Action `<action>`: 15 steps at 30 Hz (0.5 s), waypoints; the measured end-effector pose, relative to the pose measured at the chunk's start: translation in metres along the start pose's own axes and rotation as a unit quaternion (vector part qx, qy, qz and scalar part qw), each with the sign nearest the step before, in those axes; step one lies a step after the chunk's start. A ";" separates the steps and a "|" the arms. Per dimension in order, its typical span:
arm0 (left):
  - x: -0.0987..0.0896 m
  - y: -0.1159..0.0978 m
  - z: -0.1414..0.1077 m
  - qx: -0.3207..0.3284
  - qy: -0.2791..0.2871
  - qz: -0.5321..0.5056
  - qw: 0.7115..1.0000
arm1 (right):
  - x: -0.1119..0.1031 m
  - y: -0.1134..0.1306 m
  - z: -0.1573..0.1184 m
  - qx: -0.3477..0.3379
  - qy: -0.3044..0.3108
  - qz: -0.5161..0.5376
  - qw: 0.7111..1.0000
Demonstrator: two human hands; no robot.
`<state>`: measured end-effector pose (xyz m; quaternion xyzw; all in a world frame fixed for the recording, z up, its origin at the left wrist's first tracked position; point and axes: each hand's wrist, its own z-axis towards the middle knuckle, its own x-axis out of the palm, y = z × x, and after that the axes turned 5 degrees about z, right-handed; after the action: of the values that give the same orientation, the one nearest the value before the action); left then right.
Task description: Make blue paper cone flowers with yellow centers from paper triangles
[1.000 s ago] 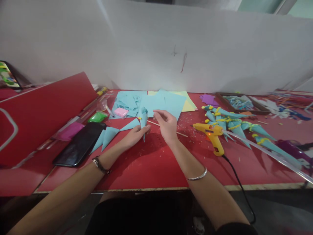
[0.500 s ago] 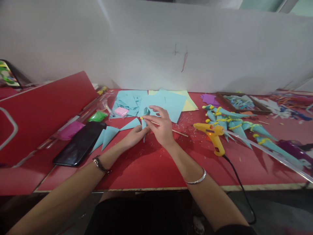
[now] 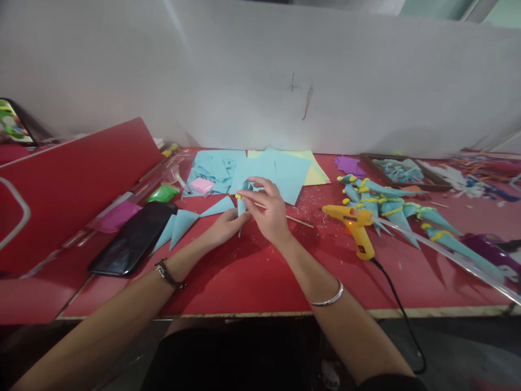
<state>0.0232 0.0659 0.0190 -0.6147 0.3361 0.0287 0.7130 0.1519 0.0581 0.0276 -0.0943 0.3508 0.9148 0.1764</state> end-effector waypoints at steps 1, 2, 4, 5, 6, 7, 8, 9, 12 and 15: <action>0.000 0.000 0.000 0.000 -0.003 0.002 1.000 | 0.000 0.000 0.000 0.003 0.000 0.001 1.000; 0.000 0.000 0.000 0.000 -0.005 0.003 1.000 | 0.000 0.000 0.000 0.006 0.000 0.002 1.000; 0.000 0.000 0.000 0.002 -0.004 0.004 1.000 | 0.000 0.000 0.000 0.010 -0.002 0.004 1.000; 0.000 0.000 0.000 0.003 -0.004 0.004 1.000 | 0.000 0.000 0.000 0.010 -0.004 0.006 1.000; 0.000 0.000 0.001 0.005 -0.005 0.006 1.000 | 0.000 0.000 0.000 0.011 -0.006 0.006 1.000; 0.000 0.001 0.001 0.007 -0.006 0.009 1.000 | 0.000 0.000 0.000 0.010 -0.008 0.006 1.000; 0.000 0.002 0.001 0.009 -0.008 0.013 1.000 | 0.000 -0.001 0.000 0.009 -0.010 0.006 1.000; 0.001 0.002 0.001 0.013 -0.009 0.017 1.000 | 0.000 -0.001 0.000 0.009 -0.012 0.003 1.000; 0.001 0.004 0.002 0.024 -0.008 0.021 0.999 | 0.000 -0.002 0.000 0.005 -0.017 -0.008 1.000; 0.001 0.004 0.002 0.025 -0.013 0.022 0.999 | 0.000 -0.002 0.001 0.000 -0.024 -0.018 1.000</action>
<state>0.0234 0.0683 0.0150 -0.5890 0.3413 0.0439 0.7312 0.1526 0.0602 0.0266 -0.0787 0.3449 0.9135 0.2009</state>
